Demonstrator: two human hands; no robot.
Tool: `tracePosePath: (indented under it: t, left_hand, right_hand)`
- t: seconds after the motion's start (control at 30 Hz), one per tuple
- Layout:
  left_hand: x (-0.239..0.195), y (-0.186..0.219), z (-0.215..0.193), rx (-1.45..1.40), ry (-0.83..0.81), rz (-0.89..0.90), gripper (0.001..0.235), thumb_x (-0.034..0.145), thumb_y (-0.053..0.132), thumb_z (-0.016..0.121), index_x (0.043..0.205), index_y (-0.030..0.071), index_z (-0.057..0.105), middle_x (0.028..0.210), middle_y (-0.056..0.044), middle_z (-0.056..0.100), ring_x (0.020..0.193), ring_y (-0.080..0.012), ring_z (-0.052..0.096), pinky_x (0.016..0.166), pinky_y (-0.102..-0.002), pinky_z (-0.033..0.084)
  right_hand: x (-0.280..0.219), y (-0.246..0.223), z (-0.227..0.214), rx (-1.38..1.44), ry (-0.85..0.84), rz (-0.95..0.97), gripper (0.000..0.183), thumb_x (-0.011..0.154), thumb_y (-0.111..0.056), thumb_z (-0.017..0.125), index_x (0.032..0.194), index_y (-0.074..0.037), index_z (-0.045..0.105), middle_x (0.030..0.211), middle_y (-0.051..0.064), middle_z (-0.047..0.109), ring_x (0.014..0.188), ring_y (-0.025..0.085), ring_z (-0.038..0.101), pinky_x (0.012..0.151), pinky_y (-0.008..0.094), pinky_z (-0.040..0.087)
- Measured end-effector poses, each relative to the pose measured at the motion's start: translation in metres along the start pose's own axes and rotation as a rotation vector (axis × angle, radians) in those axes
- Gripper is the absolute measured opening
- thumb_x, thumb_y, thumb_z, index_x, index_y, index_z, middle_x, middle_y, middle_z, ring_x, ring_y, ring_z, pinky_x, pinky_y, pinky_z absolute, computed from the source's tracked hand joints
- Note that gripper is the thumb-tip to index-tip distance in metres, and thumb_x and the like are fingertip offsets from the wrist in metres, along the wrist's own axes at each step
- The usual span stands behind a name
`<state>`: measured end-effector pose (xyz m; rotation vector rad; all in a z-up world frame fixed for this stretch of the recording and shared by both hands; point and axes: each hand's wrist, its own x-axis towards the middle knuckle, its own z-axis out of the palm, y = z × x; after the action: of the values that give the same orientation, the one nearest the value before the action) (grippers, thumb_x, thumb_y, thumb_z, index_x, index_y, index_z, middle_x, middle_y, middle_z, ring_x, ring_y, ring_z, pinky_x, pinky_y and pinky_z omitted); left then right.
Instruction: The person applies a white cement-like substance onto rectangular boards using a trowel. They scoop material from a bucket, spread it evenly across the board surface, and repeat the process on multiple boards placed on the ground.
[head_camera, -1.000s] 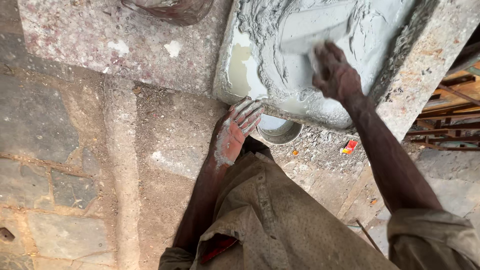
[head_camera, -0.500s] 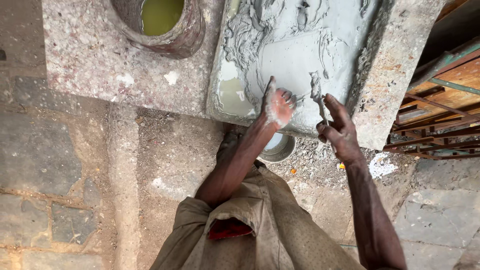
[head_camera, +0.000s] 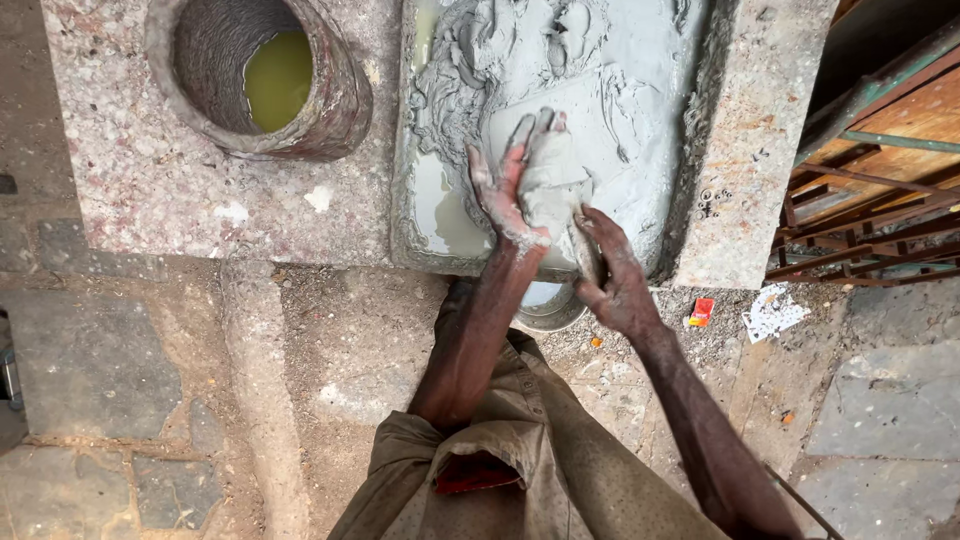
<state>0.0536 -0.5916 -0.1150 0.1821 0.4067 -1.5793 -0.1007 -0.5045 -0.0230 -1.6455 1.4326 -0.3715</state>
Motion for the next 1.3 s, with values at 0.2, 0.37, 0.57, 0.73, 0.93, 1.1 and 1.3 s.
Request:
tracePosePath:
  t: [0.2, 0.37, 0.57, 0.73, 0.93, 1.1, 1.3]
  left_hand:
    - [0.012, 0.074, 0.016, -0.035, -0.334, -0.105, 0.081, 0.117, 0.058, 0.047, 0.150, -0.016, 0.052, 0.142, -0.033, 0.062, 0.127, -0.0363, 0.061, 0.111, -0.046, 0.048]
    - [-0.040, 0.101, -0.006, 0.201, 0.044, 0.064, 0.076, 0.106, 0.052, 0.050, 0.148, -0.011, 0.047, 0.150, -0.026, 0.053, 0.139, -0.0342, 0.054, 0.122, -0.044, 0.042]
    - [-0.083, 0.112, -0.025, 0.096, 0.133, 0.012, 0.074, 0.106, 0.048, 0.049, 0.151, -0.010, 0.041, 0.155, -0.028, 0.047, 0.143, -0.0388, 0.047, 0.123, -0.047, 0.038]
    - [-0.079, 0.104, -0.041, 0.139, 0.140, -0.035, 0.075, 0.105, 0.044, 0.052, 0.153, -0.011, 0.037, 0.156, -0.028, 0.046, 0.143, -0.0380, 0.048, 0.121, -0.046, 0.039]
    - [-0.006, 0.063, -0.073, 0.504, 0.005, -0.002, 0.074, 0.103, 0.036, 0.055, 0.158, -0.004, 0.026, 0.161, -0.028, 0.038, 0.147, -0.0360, 0.045, 0.122, -0.041, 0.042]
    - [0.009, 0.038, -0.052, 0.114, -0.283, -0.528, 0.072, 0.114, 0.045, 0.045, 0.159, -0.009, 0.030, 0.164, -0.029, 0.036, 0.148, -0.0381, 0.045, 0.115, -0.043, 0.039]
    - [-0.037, 0.014, -0.029, -0.089, -0.370, -0.531, 0.072, 0.114, 0.049, 0.040, 0.155, -0.009, 0.034, 0.158, -0.027, 0.045, 0.147, -0.0366, 0.047, 0.127, -0.050, 0.034]
  right_hand:
    - [0.053, 0.041, -0.028, -0.185, -0.183, 0.126, 0.079, 0.087, -0.026, 0.066, 0.161, -0.020, 0.039, 0.171, 0.011, 0.026, 0.147, 0.038, 0.040, 0.108, 0.058, 0.048]
    - [0.142, 0.056, -0.010, -0.555, -0.206, 0.035, 0.086, 0.084, -0.032, 0.066, 0.161, -0.016, 0.033, 0.172, 0.010, 0.023, 0.126, 0.036, 0.059, 0.086, 0.052, 0.062]
    - [0.137, 0.063, -0.006, -0.654, -0.382, 0.107, 0.079, 0.087, -0.041, 0.070, 0.157, -0.019, 0.042, 0.169, 0.008, 0.025, 0.108, 0.035, 0.068, 0.078, 0.048, 0.065]
    - [0.060, 0.051, -0.049, -0.301, -0.288, 0.220, 0.071, 0.092, -0.026, 0.069, 0.158, -0.017, 0.044, 0.156, 0.011, 0.047, 0.109, 0.028, 0.066, 0.082, 0.043, 0.063]
    - [0.006, 0.022, -0.075, 0.672, -0.086, 0.318, 0.083, 0.088, -0.019, 0.071, 0.166, -0.011, 0.045, 0.099, 0.013, 0.055, 0.071, 0.018, 0.054, 0.052, 0.028, 0.049]
    - [-0.016, 0.013, -0.073, 1.519, -0.313, 0.025, 0.082, 0.086, -0.016, 0.077, 0.158, 0.000, 0.039, 0.113, 0.018, 0.060, 0.070, 0.018, 0.059, 0.052, 0.027, 0.055]
    - [-0.035, 0.017, -0.076, 1.586, -0.329, -0.135, 0.066, 0.090, -0.010, 0.073, 0.147, 0.004, 0.044, 0.114, 0.022, 0.061, 0.083, 0.025, 0.065, 0.062, 0.033, 0.061]
